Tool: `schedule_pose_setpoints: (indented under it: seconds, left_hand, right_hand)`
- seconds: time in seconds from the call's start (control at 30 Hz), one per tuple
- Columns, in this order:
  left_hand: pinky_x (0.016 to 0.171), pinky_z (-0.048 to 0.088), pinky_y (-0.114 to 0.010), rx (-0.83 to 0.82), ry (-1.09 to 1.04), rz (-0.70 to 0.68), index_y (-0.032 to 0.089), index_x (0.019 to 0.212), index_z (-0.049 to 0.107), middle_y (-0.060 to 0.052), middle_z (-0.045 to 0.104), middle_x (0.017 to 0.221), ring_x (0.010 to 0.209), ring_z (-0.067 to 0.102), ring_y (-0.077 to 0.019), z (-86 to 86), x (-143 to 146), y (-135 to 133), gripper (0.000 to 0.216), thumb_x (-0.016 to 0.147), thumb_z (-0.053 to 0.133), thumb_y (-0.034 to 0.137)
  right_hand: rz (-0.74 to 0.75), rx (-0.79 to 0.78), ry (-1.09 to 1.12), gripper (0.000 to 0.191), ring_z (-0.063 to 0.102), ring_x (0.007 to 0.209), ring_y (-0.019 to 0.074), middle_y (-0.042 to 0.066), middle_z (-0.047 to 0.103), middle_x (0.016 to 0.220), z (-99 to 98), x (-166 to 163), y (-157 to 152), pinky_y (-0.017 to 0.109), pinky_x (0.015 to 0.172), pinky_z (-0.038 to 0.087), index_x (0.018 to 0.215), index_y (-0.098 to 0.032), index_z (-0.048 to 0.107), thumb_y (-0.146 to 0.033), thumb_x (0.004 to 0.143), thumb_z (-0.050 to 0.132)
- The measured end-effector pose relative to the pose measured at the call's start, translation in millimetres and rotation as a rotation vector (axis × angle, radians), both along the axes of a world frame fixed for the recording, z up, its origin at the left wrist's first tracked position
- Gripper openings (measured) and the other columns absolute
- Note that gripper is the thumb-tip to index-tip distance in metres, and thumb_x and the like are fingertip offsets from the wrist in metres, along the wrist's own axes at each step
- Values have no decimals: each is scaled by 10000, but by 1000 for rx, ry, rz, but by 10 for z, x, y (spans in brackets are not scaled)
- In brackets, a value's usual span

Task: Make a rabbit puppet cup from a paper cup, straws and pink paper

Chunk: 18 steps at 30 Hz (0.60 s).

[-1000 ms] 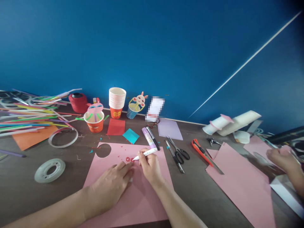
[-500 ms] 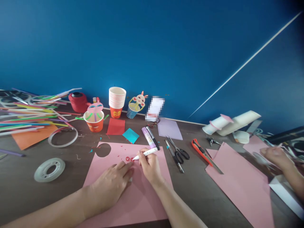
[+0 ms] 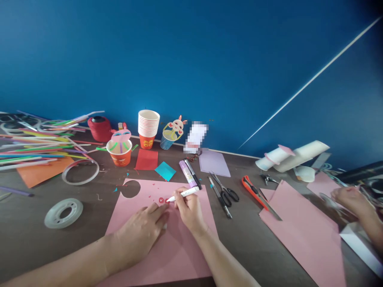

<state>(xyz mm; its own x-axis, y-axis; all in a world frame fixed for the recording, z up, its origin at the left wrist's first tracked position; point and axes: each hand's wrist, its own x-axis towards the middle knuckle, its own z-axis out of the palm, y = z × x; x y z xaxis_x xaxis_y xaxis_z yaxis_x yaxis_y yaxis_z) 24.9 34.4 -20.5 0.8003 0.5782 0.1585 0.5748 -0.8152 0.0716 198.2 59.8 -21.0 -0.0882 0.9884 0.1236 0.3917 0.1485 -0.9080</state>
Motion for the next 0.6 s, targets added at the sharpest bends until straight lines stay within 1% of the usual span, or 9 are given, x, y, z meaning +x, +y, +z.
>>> schedule_pose_setpoints:
  seconds: [0.13, 0.3, 0.47, 0.6]
  left_hand:
    - [811, 421, -362, 16, 0, -1, 125, 1116, 542, -127, 494, 1241, 1012, 466, -252, -22, -3, -1, 335, 815, 396, 137]
    - [824, 412, -361, 12, -41, 10, 128, 1123, 538, -129, 480, 1259, 1014, 468, -241, -42, -12, 2, 338, 833, 366, 152]
    - [825, 421, -360, 18, 10, -3, 118, 1131, 535, -125, 479, 1263, 1023, 461, -253, -15, -9, 9, 357, 800, 401, 123]
    - [809, 434, -362, 17, 21, -6, 118, 1130, 535, -129, 487, 1251, 1000, 472, -252, 5, -6, 11, 346, 816, 392, 130]
  right_hand:
    - [14, 14, -20, 242, 544, 541, 127, 0, 556, 583, -2, -9, -2, 211, 536, 410, 711, -174, 495, -318, 884, 405]
    - [8, 35, -68, 242, 569, 586, 141, 16, 580, 617, 10, -4, -3, 220, 558, 420, 702, -175, 500, -313, 881, 411]
    - [9, 15, -34, 261, 559, 542, 142, 7, 558, 576, 26, -4, -6, 227, 537, 425, 693, -179, 497, -331, 882, 400]
    - [6, 17, -15, 264, 543, 533, 144, -6, 520, 528, 25, -8, -8, 231, 542, 420, 680, -180, 498, -339, 874, 414]
